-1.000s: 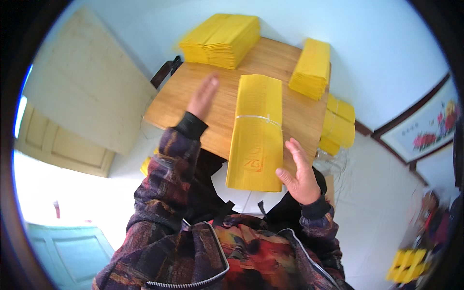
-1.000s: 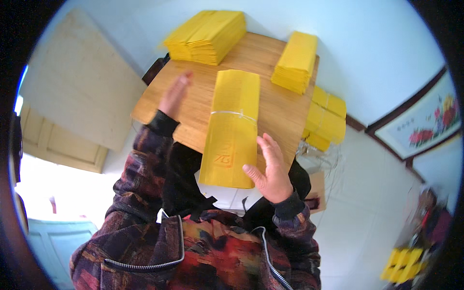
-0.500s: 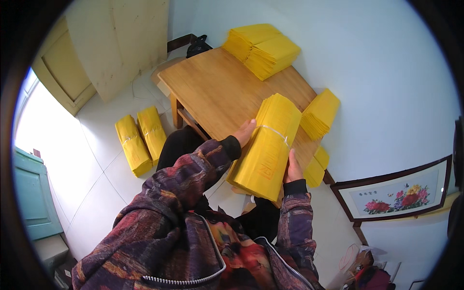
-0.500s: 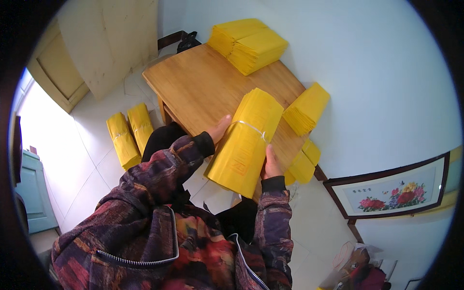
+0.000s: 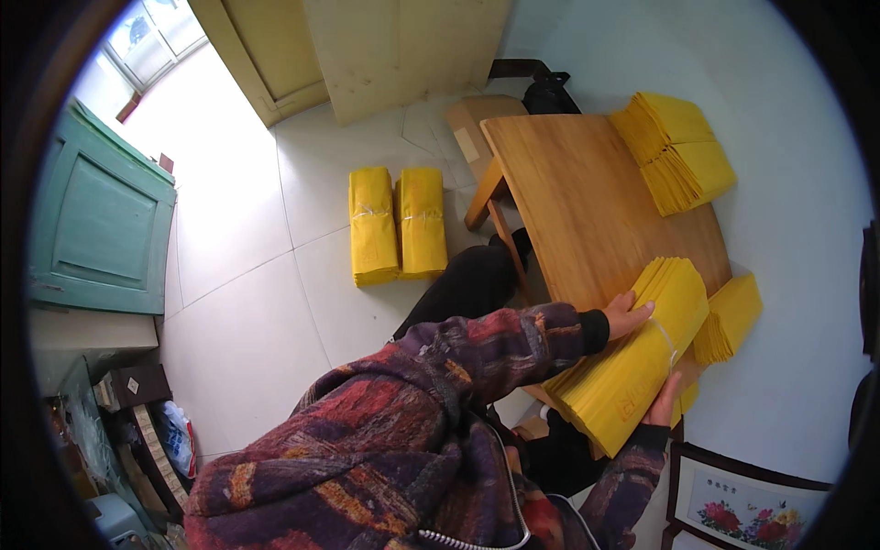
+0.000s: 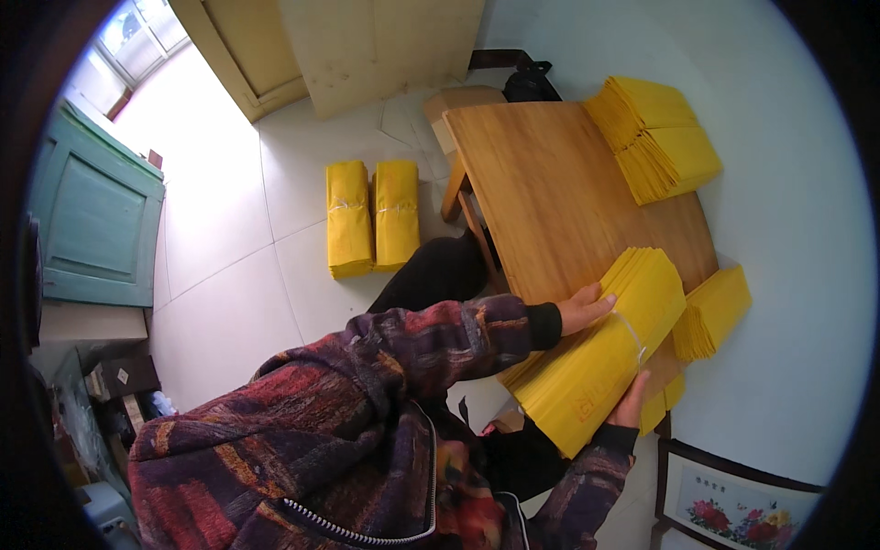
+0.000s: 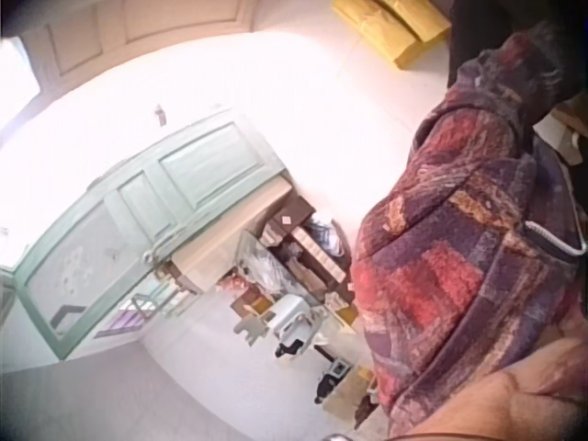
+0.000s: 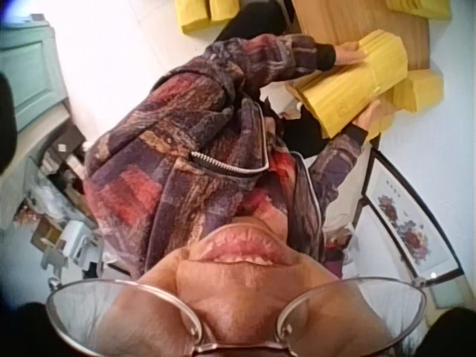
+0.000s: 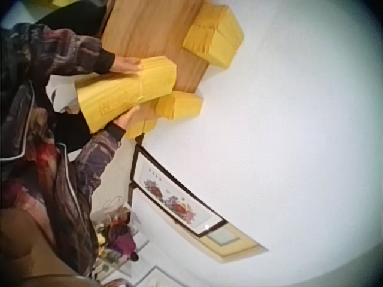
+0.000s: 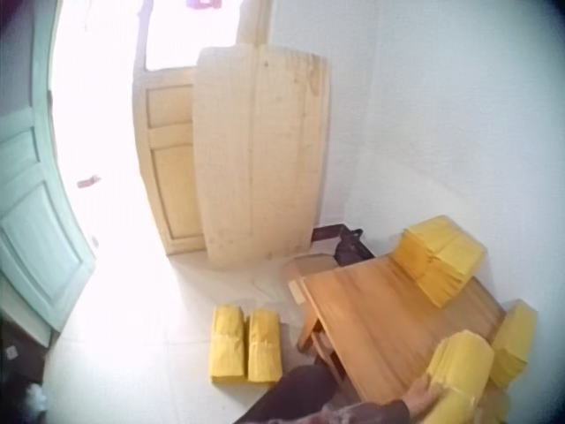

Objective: The person folds yellow paper sheets on a wooden table, aligns them into stacks, and uses a dark rectangular tool to press the folds. The person repeatedly picks up stacks, folds, and presses them, then places them back on the table.

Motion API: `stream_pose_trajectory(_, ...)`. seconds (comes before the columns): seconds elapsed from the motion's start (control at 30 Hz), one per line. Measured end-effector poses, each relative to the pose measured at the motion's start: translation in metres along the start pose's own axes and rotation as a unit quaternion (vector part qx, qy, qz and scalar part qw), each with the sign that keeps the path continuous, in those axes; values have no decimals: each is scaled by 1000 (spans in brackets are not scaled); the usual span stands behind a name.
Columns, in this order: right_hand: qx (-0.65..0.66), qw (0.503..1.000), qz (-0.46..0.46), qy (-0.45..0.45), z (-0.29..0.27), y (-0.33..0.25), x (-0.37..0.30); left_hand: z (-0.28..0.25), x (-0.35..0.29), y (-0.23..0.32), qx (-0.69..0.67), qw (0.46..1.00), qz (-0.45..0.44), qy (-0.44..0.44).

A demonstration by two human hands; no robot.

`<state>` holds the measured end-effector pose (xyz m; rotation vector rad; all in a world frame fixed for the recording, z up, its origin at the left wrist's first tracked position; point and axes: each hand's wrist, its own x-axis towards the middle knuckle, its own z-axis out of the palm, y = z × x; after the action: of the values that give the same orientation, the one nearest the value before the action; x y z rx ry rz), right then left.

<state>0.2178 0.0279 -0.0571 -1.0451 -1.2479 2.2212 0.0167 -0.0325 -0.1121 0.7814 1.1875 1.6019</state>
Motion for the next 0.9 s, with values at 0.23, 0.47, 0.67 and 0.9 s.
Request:
stream_pose_trajectory(0.23, 25, 999, 21, -27, 29, -4, -9, 13, -21, -2, -36, 998, -38, 30)
stream_pose_trajectory(0.47, -251, 941, -200, -107, 132, -47, -19, -38, -90, 73, -249, 957, 148, 0)
stream_pose_trajectory(0.67, -400, 795, -387, -242, 284, -44, -18, -158, -156, 123, -262, 930, 258, -11)
stream_pose_trajectory(0.9, -349, 803, -337, -347, 397, 61, 22, -314, -268, 96, -300, 915, 152, 222)
